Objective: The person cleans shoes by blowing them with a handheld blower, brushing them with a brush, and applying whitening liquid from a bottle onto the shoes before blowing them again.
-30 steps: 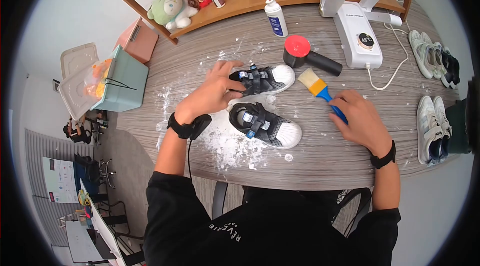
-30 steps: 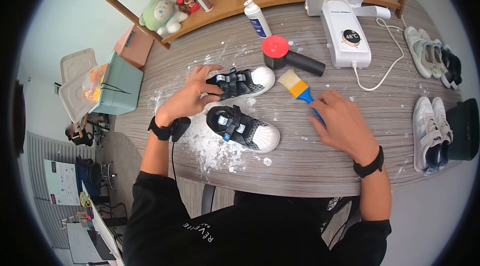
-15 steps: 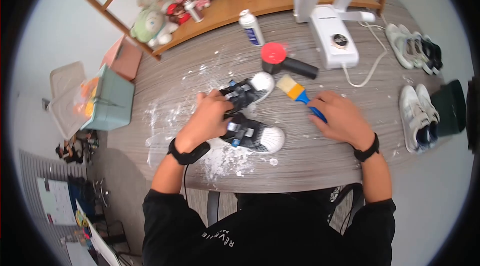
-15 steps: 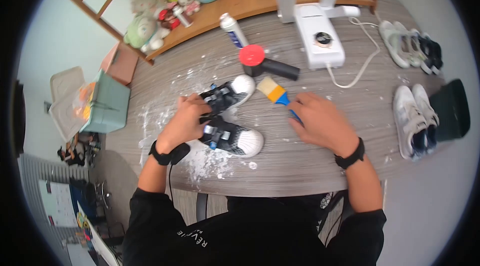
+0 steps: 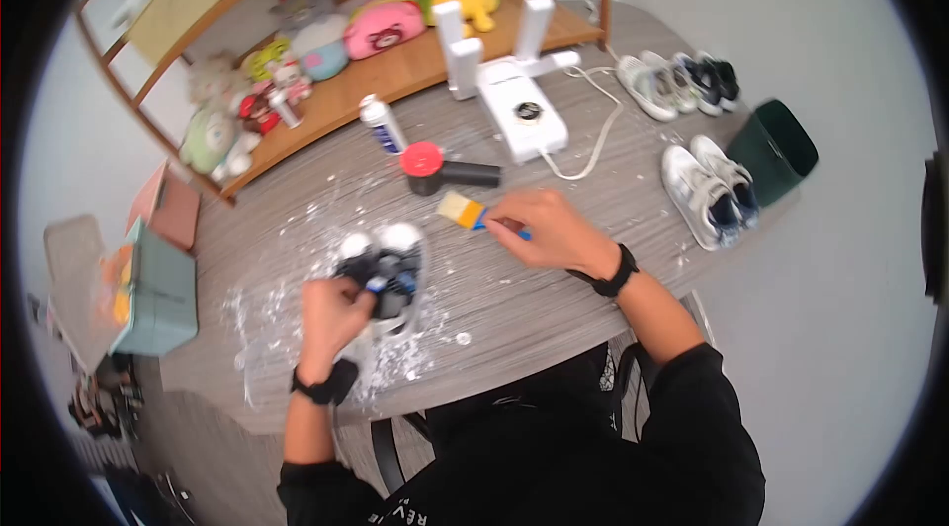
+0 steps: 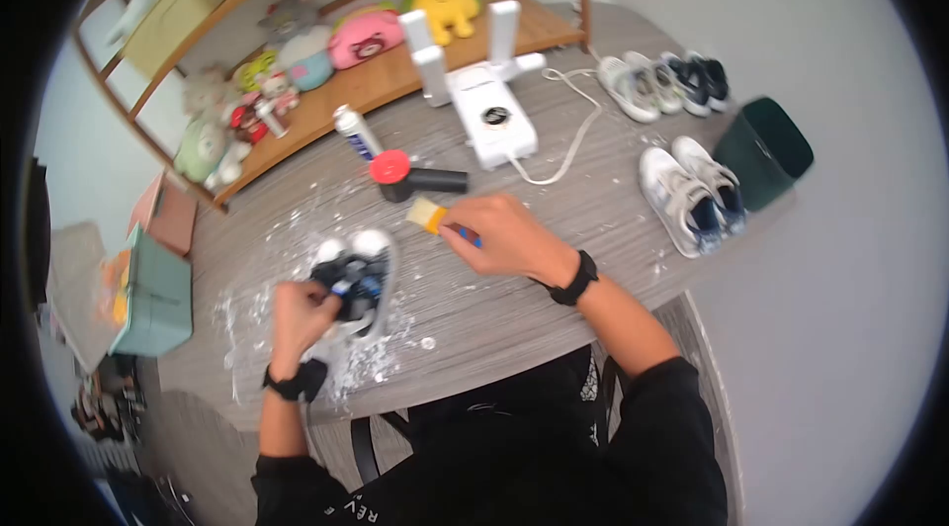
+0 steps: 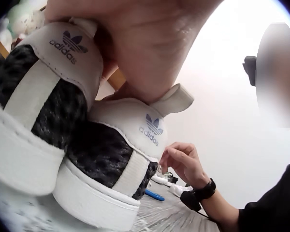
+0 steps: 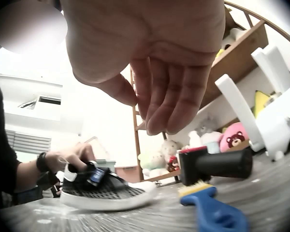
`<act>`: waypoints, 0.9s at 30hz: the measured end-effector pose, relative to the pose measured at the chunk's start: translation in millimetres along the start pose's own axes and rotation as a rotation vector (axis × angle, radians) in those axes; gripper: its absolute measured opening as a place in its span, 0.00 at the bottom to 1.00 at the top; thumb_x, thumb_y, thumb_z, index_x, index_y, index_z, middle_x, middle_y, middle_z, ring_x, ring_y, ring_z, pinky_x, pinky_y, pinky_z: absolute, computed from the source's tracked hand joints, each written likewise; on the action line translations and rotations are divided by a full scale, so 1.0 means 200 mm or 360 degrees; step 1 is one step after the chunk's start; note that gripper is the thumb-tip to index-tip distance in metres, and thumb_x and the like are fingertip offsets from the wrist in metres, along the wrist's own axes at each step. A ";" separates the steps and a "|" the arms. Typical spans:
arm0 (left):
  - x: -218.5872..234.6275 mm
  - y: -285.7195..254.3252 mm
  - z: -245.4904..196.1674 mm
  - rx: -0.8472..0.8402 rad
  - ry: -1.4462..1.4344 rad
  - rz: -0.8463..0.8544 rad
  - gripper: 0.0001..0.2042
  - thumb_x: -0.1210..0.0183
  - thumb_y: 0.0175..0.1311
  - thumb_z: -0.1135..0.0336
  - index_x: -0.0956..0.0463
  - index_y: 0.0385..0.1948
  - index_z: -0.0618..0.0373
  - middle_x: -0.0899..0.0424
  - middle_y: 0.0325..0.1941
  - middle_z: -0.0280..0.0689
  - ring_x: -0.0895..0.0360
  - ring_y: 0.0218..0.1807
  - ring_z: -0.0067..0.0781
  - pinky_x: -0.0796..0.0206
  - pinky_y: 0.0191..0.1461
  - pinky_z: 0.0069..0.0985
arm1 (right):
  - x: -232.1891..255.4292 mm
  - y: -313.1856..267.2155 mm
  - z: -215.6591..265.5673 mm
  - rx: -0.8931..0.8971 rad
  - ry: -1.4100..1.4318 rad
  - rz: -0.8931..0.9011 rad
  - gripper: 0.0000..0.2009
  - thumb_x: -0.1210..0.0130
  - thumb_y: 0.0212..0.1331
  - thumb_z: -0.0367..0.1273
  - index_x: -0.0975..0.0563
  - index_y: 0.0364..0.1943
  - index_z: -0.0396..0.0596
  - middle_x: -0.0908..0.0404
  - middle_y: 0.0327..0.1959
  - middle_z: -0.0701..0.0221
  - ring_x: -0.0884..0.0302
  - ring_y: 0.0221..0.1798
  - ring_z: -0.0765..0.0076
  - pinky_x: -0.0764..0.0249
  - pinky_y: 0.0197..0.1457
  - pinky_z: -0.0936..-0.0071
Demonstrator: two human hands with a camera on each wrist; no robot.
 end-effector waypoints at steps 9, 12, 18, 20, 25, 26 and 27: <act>0.05 -0.07 -0.13 0.0077 -0.1085 -0.0265 0.15 0.36 0.70 0.65 0.14 0.29 0.71 0.13 0.22 0.43 0.15 0.24 0.27 0.23 0.28 0.22 | -0.22 0.12 0.30 -0.0048 -0.0533 0.0427 0.14 0.35 0.58 0.38 0.15 0.25 0.40 0.16 0.22 0.58 0.16 0.30 0.48 0.23 0.35 0.55; 0.17 -0.10 0.06 0.0145 -0.1209 -0.0489 0.14 0.37 0.71 0.66 0.14 0.30 0.72 0.13 0.23 0.43 0.14 0.24 0.27 0.24 0.28 0.20 | -0.31 0.13 0.29 -0.0143 -0.0721 0.0547 0.18 0.33 0.58 0.42 0.16 0.22 0.39 0.17 0.21 0.56 0.17 0.29 0.46 0.23 0.34 0.54; 0.23 0.01 0.21 0.0117 -0.0991 -0.0597 0.14 0.36 0.69 0.65 0.14 0.29 0.69 0.13 0.20 0.39 0.15 0.24 0.25 0.27 0.29 0.21 | -0.51 0.16 0.36 -0.0173 -0.1039 0.0645 0.24 0.31 0.54 0.50 0.18 0.19 0.40 0.18 0.20 0.55 0.16 0.29 0.46 0.23 0.32 0.56; 0.26 0.10 0.27 -0.0062 -0.0982 -0.0718 0.13 0.36 0.68 0.64 0.15 0.28 0.67 0.14 0.19 0.40 0.18 0.21 0.24 0.31 0.27 0.24 | -0.54 0.16 0.35 -0.0171 -0.1098 0.0598 0.26 0.32 0.55 0.52 0.18 0.18 0.40 0.19 0.19 0.54 0.17 0.27 0.46 0.23 0.31 0.55; 0.25 0.15 0.31 -0.0309 -0.0448 -0.1137 0.11 0.36 0.65 0.67 0.16 0.24 0.64 0.20 0.16 0.44 0.26 0.16 0.33 0.37 0.25 0.31 | -0.54 0.11 0.23 -0.0287 -0.1010 0.0693 0.17 0.30 0.50 0.43 0.17 0.26 0.40 0.16 0.26 0.54 0.15 0.34 0.44 0.20 0.37 0.54; 0.25 0.13 0.32 -0.0357 -0.0476 -0.1170 0.11 0.36 0.65 0.68 0.17 0.24 0.64 0.20 0.16 0.44 0.25 0.16 0.35 0.36 0.25 0.31 | -0.52 0.09 0.21 -0.0333 -0.1056 0.0650 0.17 0.30 0.50 0.43 0.17 0.26 0.40 0.16 0.26 0.54 0.15 0.34 0.44 0.20 0.37 0.54; 0.25 0.12 0.32 -0.0414 -0.0502 -0.1207 0.10 0.36 0.64 0.68 0.17 0.24 0.64 0.20 0.16 0.43 0.25 0.16 0.37 0.36 0.25 0.31 | -0.53 0.07 0.21 -0.0288 -0.1021 0.0638 0.16 0.31 0.49 0.41 0.18 0.25 0.40 0.16 0.26 0.54 0.15 0.34 0.44 0.20 0.38 0.53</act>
Point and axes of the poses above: each hand's wrist, its own y-axis towards the middle knuckle, its own x-axis out of the back of the hand, z = x × y, the point moved 7 cm from there along y, towards the middle knuckle
